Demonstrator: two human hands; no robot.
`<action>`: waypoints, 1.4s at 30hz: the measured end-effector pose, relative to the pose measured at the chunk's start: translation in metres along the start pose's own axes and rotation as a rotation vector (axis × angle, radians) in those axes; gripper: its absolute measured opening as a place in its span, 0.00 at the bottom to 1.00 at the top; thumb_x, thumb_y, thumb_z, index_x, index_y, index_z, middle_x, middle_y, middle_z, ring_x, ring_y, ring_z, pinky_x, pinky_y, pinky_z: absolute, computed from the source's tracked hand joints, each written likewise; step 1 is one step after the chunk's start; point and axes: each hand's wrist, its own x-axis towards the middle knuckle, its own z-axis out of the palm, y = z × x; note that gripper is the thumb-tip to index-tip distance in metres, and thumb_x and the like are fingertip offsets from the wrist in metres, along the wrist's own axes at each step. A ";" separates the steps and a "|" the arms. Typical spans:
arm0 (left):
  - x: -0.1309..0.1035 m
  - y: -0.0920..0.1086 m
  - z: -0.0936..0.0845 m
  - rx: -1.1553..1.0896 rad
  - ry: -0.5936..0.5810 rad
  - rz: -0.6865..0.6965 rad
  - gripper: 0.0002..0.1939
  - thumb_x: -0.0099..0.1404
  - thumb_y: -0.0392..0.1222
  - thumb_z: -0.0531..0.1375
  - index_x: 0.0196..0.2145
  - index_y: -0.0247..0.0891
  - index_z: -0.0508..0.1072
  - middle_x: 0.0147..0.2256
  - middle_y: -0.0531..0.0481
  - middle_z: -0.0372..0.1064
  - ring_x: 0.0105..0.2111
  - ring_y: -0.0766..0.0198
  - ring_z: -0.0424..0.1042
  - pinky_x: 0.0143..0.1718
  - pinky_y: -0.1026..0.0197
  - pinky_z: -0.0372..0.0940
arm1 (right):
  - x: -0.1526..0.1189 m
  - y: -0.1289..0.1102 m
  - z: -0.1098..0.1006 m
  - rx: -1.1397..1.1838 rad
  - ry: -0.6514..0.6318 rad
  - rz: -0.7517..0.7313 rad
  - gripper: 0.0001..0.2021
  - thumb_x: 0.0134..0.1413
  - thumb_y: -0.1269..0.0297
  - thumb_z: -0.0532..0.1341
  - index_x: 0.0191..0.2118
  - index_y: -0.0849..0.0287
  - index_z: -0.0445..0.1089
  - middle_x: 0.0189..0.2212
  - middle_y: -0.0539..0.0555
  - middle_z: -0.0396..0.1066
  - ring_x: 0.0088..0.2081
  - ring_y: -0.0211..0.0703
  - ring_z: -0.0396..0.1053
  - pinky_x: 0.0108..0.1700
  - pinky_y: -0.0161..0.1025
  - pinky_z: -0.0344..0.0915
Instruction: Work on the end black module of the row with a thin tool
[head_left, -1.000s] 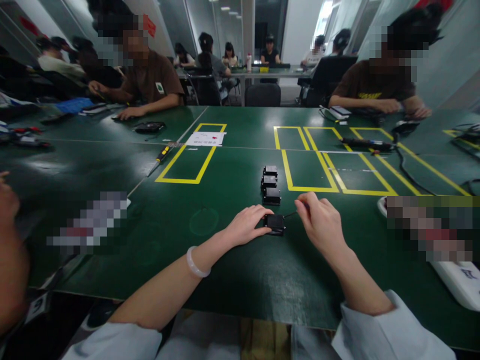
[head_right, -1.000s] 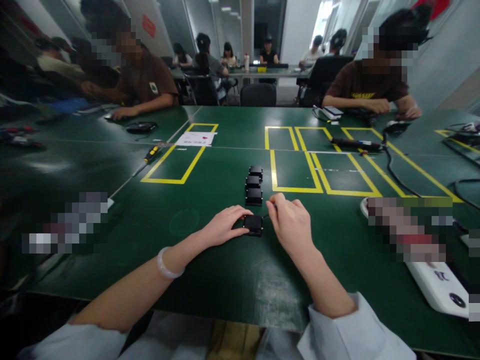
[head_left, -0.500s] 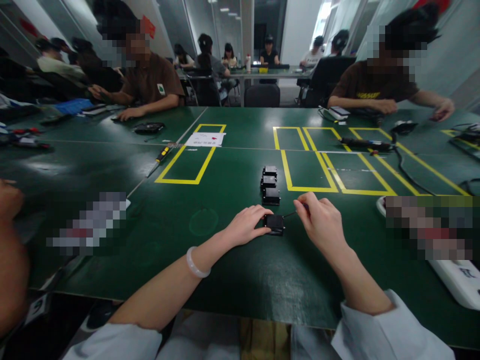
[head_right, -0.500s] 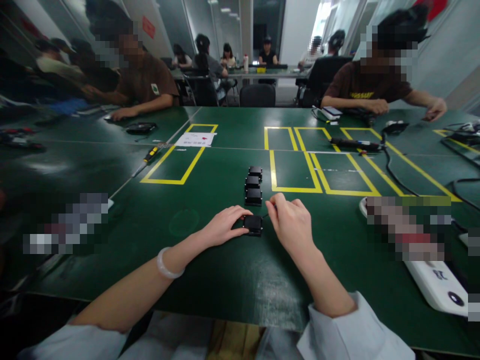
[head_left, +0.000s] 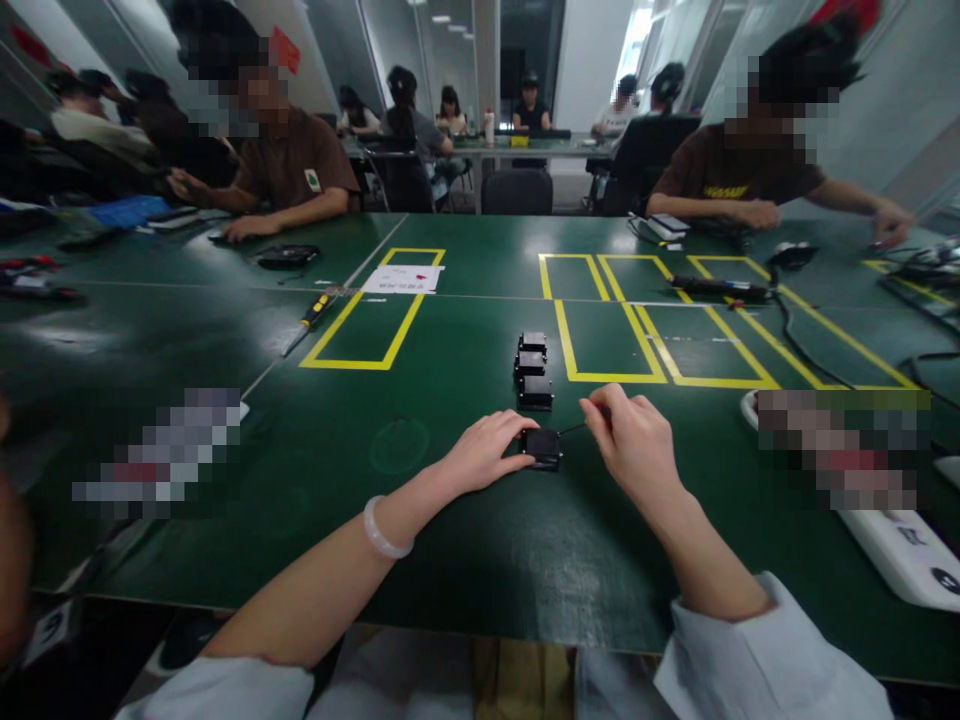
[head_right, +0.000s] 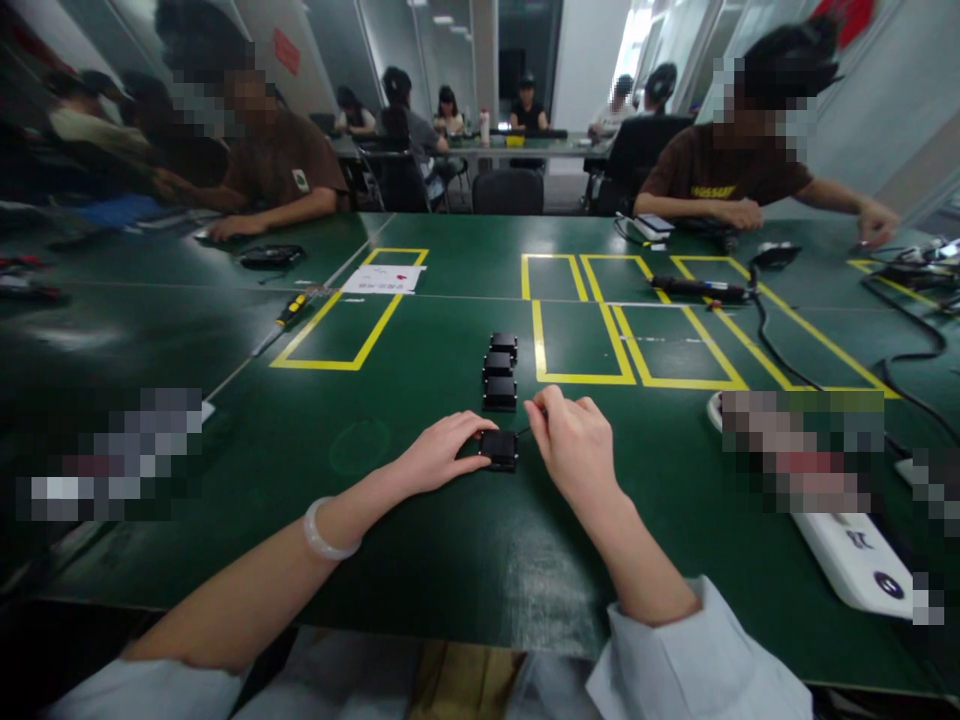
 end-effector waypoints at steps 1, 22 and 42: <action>0.000 0.000 0.000 -0.002 -0.002 0.002 0.18 0.65 0.47 0.60 0.51 0.43 0.64 0.45 0.47 0.66 0.44 0.56 0.67 0.45 0.56 0.62 | 0.000 0.000 0.000 0.001 0.000 0.000 0.11 0.64 0.60 0.50 0.34 0.57 0.64 0.22 0.50 0.69 0.23 0.39 0.60 0.33 0.36 0.54; 0.000 0.000 0.000 -0.024 0.015 0.016 0.18 0.66 0.48 0.59 0.51 0.41 0.64 0.45 0.47 0.66 0.44 0.57 0.67 0.46 0.56 0.62 | 0.003 -0.006 -0.005 0.016 -0.026 -0.010 0.07 0.60 0.66 0.51 0.40 0.60 0.64 0.23 0.50 0.69 0.24 0.40 0.62 0.33 0.36 0.56; 0.001 0.000 -0.001 -0.005 0.002 0.015 0.18 0.66 0.48 0.58 0.51 0.41 0.64 0.45 0.47 0.66 0.44 0.56 0.67 0.46 0.56 0.62 | 0.001 -0.004 -0.003 0.063 -0.040 0.020 0.08 0.63 0.62 0.50 0.37 0.58 0.63 0.25 0.51 0.70 0.25 0.40 0.62 0.33 0.36 0.56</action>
